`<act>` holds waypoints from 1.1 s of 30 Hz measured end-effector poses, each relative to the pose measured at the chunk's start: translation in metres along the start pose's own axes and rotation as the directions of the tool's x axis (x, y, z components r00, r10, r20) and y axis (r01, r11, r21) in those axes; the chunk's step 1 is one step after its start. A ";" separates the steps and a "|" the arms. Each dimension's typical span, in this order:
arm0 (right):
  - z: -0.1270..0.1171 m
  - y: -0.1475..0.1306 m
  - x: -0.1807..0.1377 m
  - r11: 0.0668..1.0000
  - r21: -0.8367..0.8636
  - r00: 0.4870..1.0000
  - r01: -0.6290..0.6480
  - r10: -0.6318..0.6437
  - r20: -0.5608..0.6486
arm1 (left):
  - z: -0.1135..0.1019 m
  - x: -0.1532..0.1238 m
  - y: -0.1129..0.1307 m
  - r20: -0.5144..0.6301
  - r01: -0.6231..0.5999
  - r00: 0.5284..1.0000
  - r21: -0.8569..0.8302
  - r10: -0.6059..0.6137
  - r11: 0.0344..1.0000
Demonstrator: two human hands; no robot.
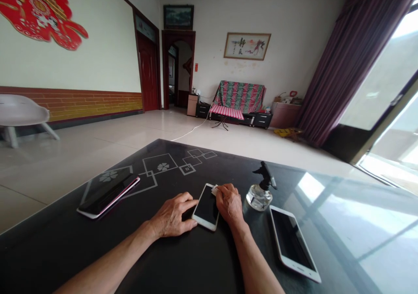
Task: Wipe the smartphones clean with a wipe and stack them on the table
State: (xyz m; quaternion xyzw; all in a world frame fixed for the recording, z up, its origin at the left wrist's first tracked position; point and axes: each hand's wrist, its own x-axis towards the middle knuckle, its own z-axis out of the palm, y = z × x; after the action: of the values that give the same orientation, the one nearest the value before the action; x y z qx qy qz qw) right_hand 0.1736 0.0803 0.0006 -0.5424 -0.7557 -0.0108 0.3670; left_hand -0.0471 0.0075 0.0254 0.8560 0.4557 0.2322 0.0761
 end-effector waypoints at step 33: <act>-0.002 -0.005 -0.002 0.995 0.102 0.999 -0.003 0.007 -0.038 | -0.001 0.002 0.000 0.032 0.046 0.998 0.007 -0.046 0.999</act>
State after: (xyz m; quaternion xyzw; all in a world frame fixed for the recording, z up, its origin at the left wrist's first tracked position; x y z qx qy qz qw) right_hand 0.1704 0.0761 0.0030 -0.5244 -0.7468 0.0185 0.4085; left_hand -0.0460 0.0092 0.0267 0.8491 0.4747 0.2152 0.0862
